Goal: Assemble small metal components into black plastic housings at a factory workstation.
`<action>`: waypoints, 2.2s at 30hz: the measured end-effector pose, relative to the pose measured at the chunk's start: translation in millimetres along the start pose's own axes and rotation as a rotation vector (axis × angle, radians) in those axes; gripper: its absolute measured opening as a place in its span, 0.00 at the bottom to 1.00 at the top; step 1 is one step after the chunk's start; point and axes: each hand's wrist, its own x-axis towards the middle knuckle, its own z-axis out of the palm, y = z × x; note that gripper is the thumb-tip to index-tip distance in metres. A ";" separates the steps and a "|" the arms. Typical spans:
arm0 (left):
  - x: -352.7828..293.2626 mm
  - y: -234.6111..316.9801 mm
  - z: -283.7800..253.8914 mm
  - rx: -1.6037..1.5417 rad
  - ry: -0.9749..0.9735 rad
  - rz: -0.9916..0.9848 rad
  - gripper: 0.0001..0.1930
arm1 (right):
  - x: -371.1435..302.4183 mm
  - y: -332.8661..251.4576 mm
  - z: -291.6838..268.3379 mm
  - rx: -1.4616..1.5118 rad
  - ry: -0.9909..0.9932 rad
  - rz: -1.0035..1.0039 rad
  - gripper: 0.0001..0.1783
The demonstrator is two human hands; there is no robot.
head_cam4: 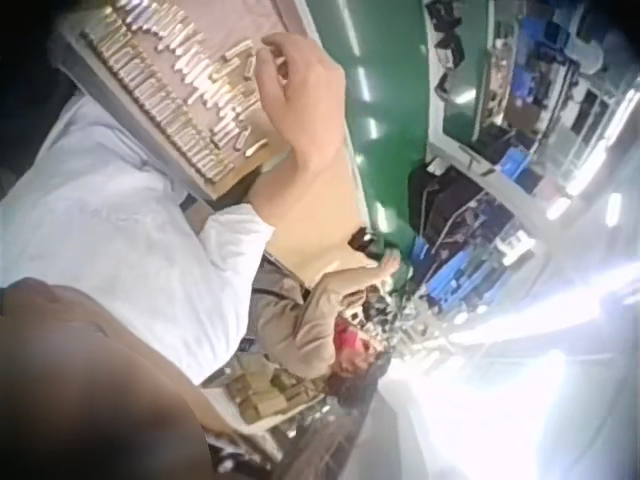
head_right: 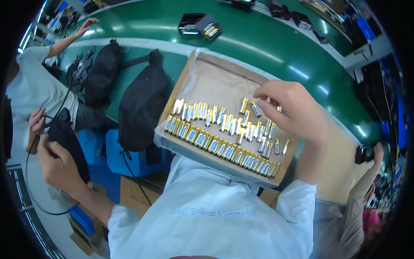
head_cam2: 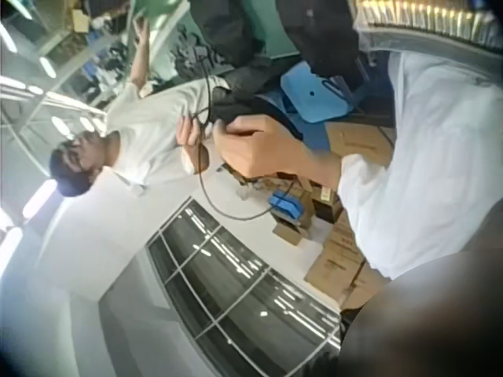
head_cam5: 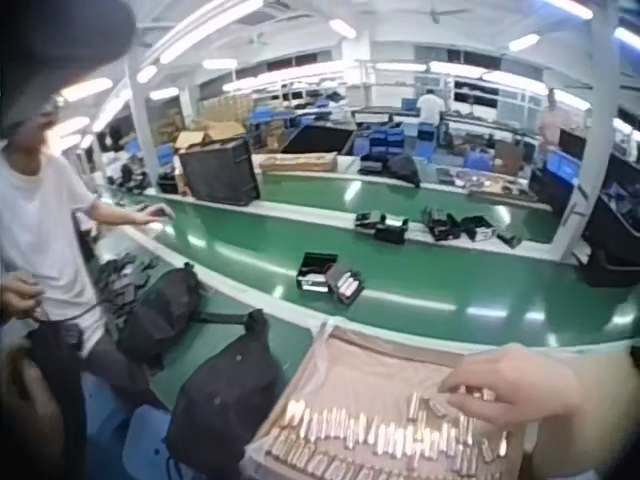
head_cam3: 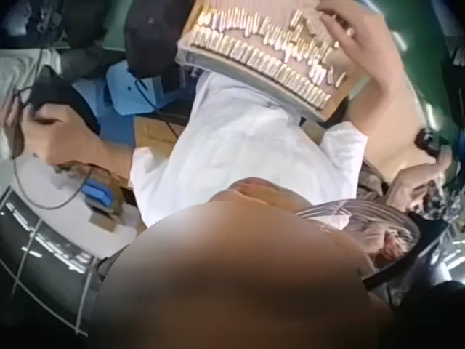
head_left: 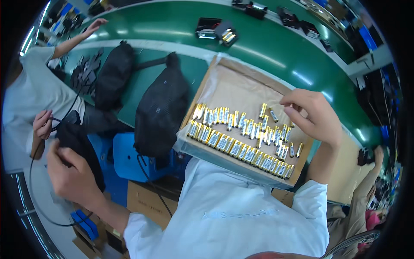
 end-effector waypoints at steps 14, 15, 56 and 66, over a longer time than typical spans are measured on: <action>34.2 338.8 23.8 -1.365 -0.730 0.810 0.13 | -35.2 14.3 -50.7 -0.181 0.395 -0.018 0.09; 34.2 347.7 18.0 -1.501 -0.734 0.796 0.16 | -35.0 20.6 -50.2 -0.180 0.469 -0.004 0.10; 11.5 471.6 -45.5 -3.364 -1.564 0.333 0.40 | 2.9 14.7 -47.2 0.154 0.909 -0.091 0.16; 5.9 480.1 -40.8 -3.219 -1.697 0.218 0.45 | 7.3 22.9 -46.2 0.293 0.802 -0.045 0.15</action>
